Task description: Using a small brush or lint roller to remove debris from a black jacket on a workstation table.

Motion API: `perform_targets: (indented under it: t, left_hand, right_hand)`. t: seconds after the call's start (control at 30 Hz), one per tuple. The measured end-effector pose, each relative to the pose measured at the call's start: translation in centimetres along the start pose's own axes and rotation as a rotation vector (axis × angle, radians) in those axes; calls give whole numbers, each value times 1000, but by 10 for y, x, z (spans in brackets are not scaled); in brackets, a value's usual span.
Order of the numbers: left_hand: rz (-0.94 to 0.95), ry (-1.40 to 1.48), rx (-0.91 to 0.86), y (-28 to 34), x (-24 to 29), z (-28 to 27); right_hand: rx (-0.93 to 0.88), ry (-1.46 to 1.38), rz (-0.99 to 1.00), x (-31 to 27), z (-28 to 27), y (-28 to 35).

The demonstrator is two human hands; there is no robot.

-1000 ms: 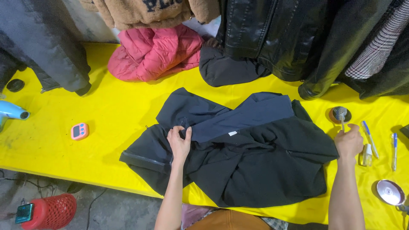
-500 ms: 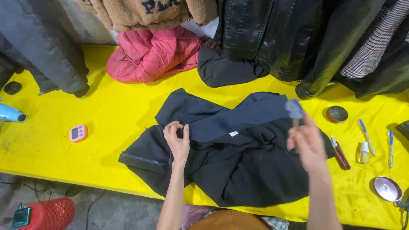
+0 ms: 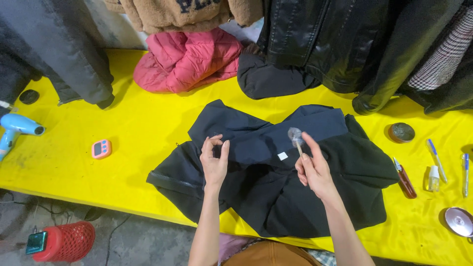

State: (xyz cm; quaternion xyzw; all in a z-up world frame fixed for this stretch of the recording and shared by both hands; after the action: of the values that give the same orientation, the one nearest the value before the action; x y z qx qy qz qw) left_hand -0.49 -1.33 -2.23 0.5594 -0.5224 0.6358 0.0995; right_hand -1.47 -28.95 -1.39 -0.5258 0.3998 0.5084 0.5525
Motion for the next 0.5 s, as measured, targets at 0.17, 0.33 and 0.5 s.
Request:
perform_targets:
  t: [0.17, 0.33, 0.5]
  left_hand:
    - [-43, -21, -6, 1, -1, 1]
    - [-144, -72, -37, 1, 5, 0]
    - [-335, -117, -56, 4, 9, 5]
  right_hand:
    - [40, 119, 19, 4, -34, -8]
    - [382, 582, -61, 3, -182, -35]
    - [627, 924, 401, -42, -250, -52]
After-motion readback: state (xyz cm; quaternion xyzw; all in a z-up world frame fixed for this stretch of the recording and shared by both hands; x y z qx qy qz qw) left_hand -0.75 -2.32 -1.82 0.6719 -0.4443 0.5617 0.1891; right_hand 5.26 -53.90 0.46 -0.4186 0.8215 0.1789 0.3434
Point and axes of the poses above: each hand's wrist, its own y-axis away from the middle knuckle, its own z-axis out of the palm, x = y × z, the point moved 1 cm from there along -y, towards the middle knuckle, and after that the axes turned 4 degrees about x, right-handed, at the moved point
